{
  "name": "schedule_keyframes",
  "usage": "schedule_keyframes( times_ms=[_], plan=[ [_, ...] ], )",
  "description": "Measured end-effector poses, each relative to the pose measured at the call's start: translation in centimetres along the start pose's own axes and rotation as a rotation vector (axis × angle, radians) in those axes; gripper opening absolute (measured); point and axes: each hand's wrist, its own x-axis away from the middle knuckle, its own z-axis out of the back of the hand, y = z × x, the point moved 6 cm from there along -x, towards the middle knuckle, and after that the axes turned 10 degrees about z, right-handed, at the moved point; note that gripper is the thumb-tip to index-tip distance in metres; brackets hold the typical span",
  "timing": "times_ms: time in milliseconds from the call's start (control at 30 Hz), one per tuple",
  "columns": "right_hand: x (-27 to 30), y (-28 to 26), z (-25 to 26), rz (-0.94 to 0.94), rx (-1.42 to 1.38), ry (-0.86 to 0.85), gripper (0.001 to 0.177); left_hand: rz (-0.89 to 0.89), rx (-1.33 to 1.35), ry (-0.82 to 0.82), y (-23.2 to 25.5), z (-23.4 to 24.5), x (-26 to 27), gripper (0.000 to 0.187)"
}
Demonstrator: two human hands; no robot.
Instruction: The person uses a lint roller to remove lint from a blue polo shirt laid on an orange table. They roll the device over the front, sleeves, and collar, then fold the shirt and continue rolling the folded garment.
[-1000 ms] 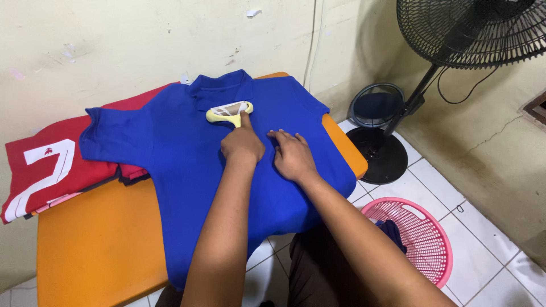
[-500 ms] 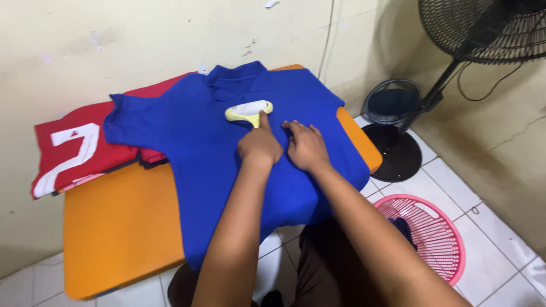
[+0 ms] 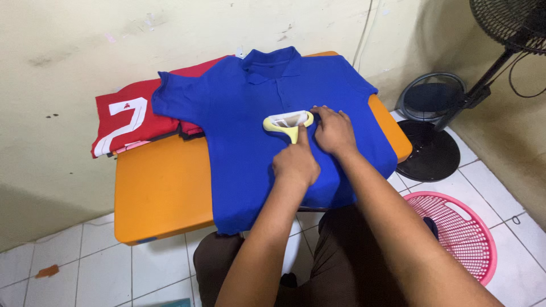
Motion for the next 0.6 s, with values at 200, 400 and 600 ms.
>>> schedule_keyframes(
  times_ms=[200, 400, 600],
  plan=[
    [0.2, -0.1, 0.0, -0.018, -0.012, -0.03, 0.048, 0.027, -0.01, -0.024, 0.2, -0.2, 1.2, 0.1],
    [0.1, -0.4, 0.4, 0.002, 0.007, -0.024, 0.049, 0.036, -0.041, -0.006, 0.5, 0.2, -1.8, 0.097],
    [-0.2, -0.8, 0.4, 0.017, -0.02, -0.099, 0.048, 0.057, -0.079, 0.007, 0.4, 0.7, -6.3, 0.097]
  ],
)
